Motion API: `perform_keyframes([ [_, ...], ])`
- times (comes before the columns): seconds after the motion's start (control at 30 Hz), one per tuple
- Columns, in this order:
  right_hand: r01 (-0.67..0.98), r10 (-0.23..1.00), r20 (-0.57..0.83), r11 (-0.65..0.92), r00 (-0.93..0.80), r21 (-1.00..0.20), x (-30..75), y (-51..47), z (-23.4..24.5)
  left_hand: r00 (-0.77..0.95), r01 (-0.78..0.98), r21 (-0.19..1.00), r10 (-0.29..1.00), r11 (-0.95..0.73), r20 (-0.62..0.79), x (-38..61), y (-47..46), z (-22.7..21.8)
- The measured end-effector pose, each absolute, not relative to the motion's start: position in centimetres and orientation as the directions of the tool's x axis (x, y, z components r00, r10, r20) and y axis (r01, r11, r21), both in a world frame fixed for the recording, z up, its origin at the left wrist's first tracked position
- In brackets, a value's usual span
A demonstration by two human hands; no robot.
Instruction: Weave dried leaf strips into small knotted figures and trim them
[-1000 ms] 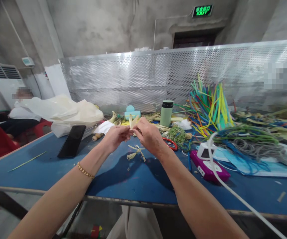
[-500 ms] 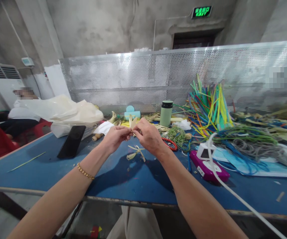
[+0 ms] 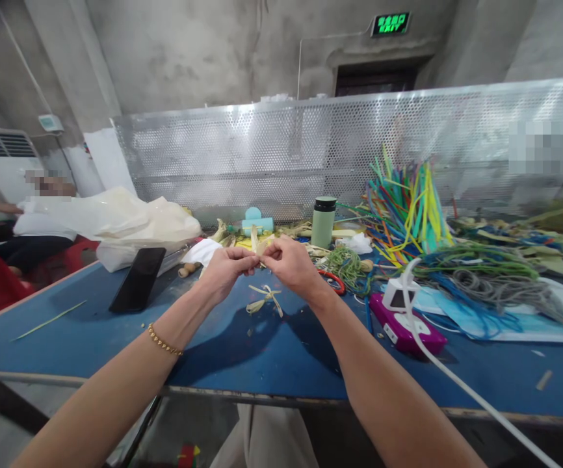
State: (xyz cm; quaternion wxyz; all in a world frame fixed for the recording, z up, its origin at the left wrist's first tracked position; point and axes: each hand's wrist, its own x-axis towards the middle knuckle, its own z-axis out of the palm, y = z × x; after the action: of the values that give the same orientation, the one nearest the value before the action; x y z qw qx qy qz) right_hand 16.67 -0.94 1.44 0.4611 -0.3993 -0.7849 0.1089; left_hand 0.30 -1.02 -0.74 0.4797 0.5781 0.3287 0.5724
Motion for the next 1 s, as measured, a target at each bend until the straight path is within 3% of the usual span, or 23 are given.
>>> perform_keyframes([
  [0.17,0.337,0.881,0.414,0.471,-0.229,-0.816,17.06,-1.01,1.42,0.214,-0.265,0.934,0.93,-0.24,0.299,0.15,-1.21,-0.44],
  [0.23,0.315,0.91,0.338,0.403,-0.24,-0.859,17.13,-1.1,1.41,0.228,-0.286,0.931,0.928,-0.226,0.296,0.16,-1.16,-0.43],
  [0.47,0.444,0.834,0.494,0.55,-0.245,-0.708,16.73,-0.87,1.05,0.169,-0.155,0.959,0.95,-0.239,0.264,0.35,-0.57,-0.94],
  [0.73,0.383,0.857,0.449,0.514,-0.253,-0.767,16.74,-1.16,1.19,0.289,-0.229,0.958,0.927,-0.174,0.238,0.07,-0.84,-0.66],
  [1.0,0.312,0.892,0.37,0.44,-0.259,-0.842,16.8,-1.55,1.44,0.296,-0.325,0.939,0.931,-0.111,0.213,-0.17,-0.84,-0.44],
])
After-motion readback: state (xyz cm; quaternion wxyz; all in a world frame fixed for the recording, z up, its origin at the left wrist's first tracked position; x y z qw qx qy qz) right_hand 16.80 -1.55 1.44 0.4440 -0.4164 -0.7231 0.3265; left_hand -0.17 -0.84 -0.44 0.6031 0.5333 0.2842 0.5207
